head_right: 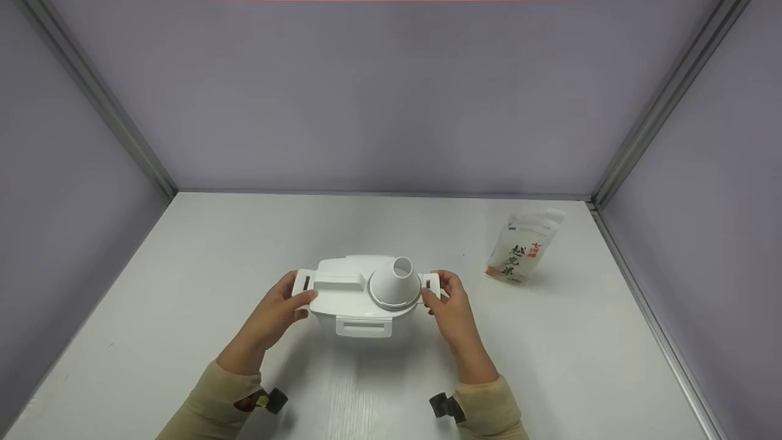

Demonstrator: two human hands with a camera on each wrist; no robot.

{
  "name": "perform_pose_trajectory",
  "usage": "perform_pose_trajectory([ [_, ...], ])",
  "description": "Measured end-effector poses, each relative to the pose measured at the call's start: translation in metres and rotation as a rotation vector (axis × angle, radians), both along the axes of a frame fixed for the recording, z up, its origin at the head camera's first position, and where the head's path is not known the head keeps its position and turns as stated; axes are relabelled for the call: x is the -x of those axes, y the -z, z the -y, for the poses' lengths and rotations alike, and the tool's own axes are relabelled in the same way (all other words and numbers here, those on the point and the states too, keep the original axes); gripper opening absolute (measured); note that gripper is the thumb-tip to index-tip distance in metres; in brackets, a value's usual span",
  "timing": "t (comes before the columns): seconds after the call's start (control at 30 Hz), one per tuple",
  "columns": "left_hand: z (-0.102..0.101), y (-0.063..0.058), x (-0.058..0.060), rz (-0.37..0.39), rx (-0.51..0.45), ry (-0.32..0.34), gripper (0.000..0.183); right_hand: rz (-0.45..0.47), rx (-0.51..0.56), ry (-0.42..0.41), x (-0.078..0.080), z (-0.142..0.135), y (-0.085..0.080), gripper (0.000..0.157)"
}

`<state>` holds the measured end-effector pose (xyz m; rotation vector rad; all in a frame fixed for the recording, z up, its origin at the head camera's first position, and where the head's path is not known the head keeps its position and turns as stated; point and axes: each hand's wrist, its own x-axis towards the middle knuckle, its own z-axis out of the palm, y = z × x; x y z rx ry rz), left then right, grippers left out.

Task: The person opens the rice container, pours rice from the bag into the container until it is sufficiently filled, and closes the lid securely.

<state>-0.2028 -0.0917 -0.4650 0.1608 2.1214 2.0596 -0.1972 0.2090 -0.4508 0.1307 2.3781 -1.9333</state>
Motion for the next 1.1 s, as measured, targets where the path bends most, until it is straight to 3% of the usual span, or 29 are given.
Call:
perform_pose_trajectory([
  [0.13, -0.001, -0.001, 0.000, -0.008, 0.007, 0.001, 0.050, 0.011, 0.038, -0.019, -0.002, -0.004, 0.006, 0.046],
  [0.27, -0.001, -0.001, 0.000, -0.009, 0.000, 0.004, 0.050, 0.041, 0.047, -0.091, -0.007, -0.010, 0.015, 0.051],
  [0.57, 0.001, -0.002, -0.002, -0.037, -0.032, 0.022, 0.053, 0.043, -0.089, -0.284, -0.016, -0.013, 0.032, 0.075],
  [0.73, 0.001, 0.001, 0.000, -0.026, -0.053, 0.026, 0.054, 0.017, -0.133, -0.296, -0.011, -0.004, 0.037, 0.086],
  [0.97, 0.001, 0.000, 0.000, -0.022, -0.060, 0.039, 0.054, -0.077, -0.131, -0.289, -0.003, 0.006, 0.038, 0.089],
  [1.1, 0.002, -0.001, 0.000, -0.019, -0.065, 0.046, 0.055, -0.075, -0.137, -0.272, 0.000, 0.010, 0.038, 0.090],
])
